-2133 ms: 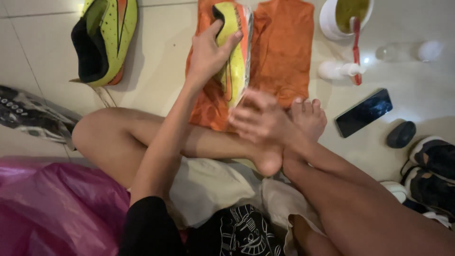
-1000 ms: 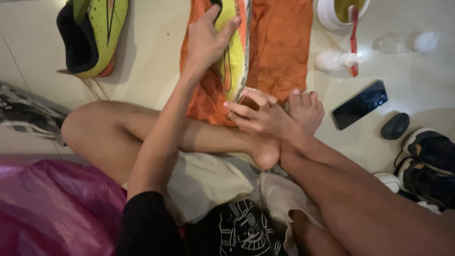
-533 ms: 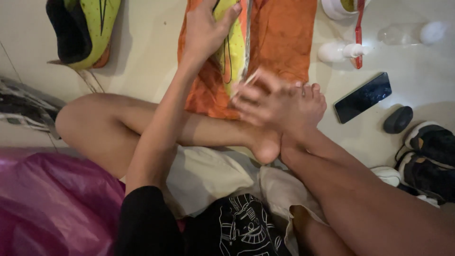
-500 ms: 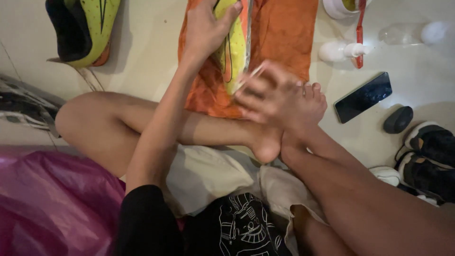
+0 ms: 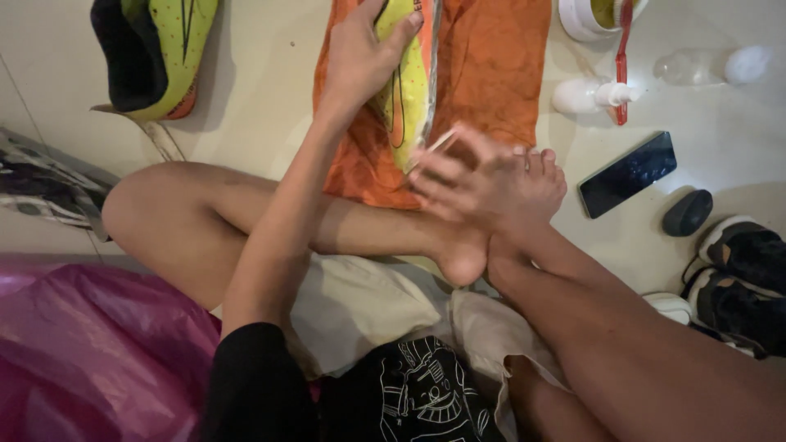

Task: Cleaning a soccer shoe by spraying cleaning solution, scrubbing with brushes, and wiping with a cloth.

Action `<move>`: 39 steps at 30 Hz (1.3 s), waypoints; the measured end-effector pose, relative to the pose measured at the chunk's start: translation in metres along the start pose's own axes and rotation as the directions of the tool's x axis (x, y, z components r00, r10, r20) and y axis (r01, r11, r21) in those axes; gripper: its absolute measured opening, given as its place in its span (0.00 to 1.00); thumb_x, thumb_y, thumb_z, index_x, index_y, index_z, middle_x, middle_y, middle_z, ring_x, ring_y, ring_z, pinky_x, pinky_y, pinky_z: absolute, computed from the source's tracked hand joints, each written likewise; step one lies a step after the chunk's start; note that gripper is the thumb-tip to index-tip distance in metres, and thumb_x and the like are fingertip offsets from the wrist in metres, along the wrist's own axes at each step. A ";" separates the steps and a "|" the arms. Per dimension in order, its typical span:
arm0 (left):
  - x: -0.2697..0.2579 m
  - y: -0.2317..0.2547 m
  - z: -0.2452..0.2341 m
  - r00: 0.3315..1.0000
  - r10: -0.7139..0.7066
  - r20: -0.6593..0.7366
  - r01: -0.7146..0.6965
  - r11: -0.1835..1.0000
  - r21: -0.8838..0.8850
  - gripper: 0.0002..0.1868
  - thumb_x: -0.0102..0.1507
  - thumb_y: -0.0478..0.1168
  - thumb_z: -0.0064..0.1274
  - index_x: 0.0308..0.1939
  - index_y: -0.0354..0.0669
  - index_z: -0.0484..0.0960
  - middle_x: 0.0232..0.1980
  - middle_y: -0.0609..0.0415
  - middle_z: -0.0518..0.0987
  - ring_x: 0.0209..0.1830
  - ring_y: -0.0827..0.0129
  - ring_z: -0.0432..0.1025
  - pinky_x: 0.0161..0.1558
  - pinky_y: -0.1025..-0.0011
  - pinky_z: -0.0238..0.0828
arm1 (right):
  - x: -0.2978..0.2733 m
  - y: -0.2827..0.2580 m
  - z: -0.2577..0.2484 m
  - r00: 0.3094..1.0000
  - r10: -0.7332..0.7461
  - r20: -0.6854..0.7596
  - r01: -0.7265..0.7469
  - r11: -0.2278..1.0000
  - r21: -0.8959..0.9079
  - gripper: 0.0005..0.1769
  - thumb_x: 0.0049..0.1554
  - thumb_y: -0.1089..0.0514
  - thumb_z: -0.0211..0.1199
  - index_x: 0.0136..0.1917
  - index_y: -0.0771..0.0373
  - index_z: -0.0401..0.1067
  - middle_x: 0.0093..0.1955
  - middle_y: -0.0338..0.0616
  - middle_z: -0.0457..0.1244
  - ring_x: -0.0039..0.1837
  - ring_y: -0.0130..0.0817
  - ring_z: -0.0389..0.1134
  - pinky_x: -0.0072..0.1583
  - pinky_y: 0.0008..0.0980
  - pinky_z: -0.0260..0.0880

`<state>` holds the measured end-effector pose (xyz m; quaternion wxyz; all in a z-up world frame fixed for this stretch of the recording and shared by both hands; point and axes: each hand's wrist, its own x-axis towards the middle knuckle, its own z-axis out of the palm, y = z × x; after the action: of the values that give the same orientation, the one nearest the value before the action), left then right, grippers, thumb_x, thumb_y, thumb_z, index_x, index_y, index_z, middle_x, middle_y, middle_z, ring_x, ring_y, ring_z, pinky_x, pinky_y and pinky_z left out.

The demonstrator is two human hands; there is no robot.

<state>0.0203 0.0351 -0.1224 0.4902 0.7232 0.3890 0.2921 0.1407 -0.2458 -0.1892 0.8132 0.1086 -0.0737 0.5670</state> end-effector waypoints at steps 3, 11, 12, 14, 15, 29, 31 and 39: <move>0.000 -0.001 -0.001 0.999 0.041 -0.012 -0.041 0.999 -0.013 0.18 0.64 0.50 0.58 0.45 0.36 0.82 0.26 0.55 0.83 0.18 0.72 0.73 0.21 0.72 0.71 | 0.050 -0.003 0.040 0.844 0.536 0.027 -0.527 0.837 -0.146 0.30 0.69 0.41 0.42 0.77 0.55 0.65 0.84 0.64 0.42 0.83 0.72 0.38 0.78 0.80 0.33; 0.002 -0.005 -0.001 0.998 -0.028 0.050 0.029 1.000 -0.012 0.22 0.64 0.54 0.56 0.47 0.37 0.82 0.34 0.52 0.86 0.26 0.69 0.78 0.30 0.69 0.76 | 0.130 0.053 0.109 0.764 0.589 0.263 0.634 -0.610 -0.474 0.20 0.53 0.57 0.75 0.58 0.53 0.74 0.76 0.41 0.52 0.68 0.50 0.58 0.66 0.62 0.69; 0.000 -0.005 0.000 0.998 -0.030 0.047 0.031 0.999 -0.015 0.22 0.64 0.54 0.56 0.47 0.37 0.82 0.34 0.52 0.86 0.26 0.69 0.78 0.30 0.69 0.76 | 0.132 0.048 0.112 0.762 0.593 0.260 0.636 -0.609 -0.474 0.20 0.53 0.57 0.75 0.58 0.53 0.74 0.76 0.41 0.52 0.68 0.50 0.58 0.66 0.62 0.69; 0.000 -0.004 -0.002 0.997 0.073 0.036 -0.072 0.997 -0.031 0.18 0.67 0.50 0.56 0.41 0.36 0.80 0.27 0.56 0.79 0.21 0.74 0.69 0.24 0.71 0.69 | 0.140 0.039 0.117 0.879 0.471 0.074 0.437 -0.732 -0.523 0.27 0.45 0.58 0.85 0.55 0.56 0.77 0.76 0.49 0.54 0.80 0.58 0.45 0.78 0.63 0.50; 0.000 0.000 -0.006 0.996 0.075 0.038 -0.074 0.997 -0.027 0.18 0.67 0.50 0.56 0.41 0.36 0.80 0.27 0.56 0.79 0.21 0.74 0.69 0.24 0.71 0.69 | 0.149 0.050 0.122 0.880 0.468 0.077 0.435 -0.732 -0.524 0.27 0.45 0.58 0.85 0.55 0.56 0.77 0.76 0.49 0.54 0.80 0.58 0.45 0.78 0.63 0.50; 0.006 0.007 -0.016 0.986 0.014 0.166 0.040 0.948 -0.315 0.13 0.68 0.39 0.54 0.49 0.30 0.80 0.39 0.53 0.83 0.32 0.75 0.72 0.36 0.75 0.75 | 0.158 0.036 0.135 0.858 0.495 0.133 0.471 -0.659 -0.586 0.37 0.45 0.54 0.82 0.64 0.57 0.66 0.70 0.50 0.55 0.68 0.64 0.58 0.64 0.65 0.68; 0.006 0.002 -0.015 0.980 0.015 0.198 0.045 0.954 -0.297 0.13 0.68 0.40 0.54 0.47 0.30 0.80 0.37 0.55 0.80 0.30 0.75 0.69 0.34 0.75 0.73 | 0.134 0.037 0.096 0.757 0.603 0.252 0.614 -0.527 -0.587 0.34 0.56 0.54 0.71 0.70 0.52 0.58 0.75 0.48 0.51 0.74 0.54 0.55 0.71 0.68 0.61; 0.003 0.005 -0.017 0.947 0.072 0.312 0.029 0.950 -0.310 0.14 0.68 0.39 0.55 0.47 0.28 0.76 0.39 0.54 0.79 0.32 0.75 0.68 0.37 0.75 0.73 | 0.117 0.040 0.096 0.826 0.555 0.101 0.481 -0.600 -0.639 0.39 0.53 0.45 0.76 0.72 0.50 0.63 0.79 0.43 0.52 0.81 0.61 0.48 0.79 0.69 0.56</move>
<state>0.0097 0.0446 -0.1116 0.6510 0.6791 0.2456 0.2339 0.1440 -0.1511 -0.0646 0.3218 -0.5285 -0.7731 0.1396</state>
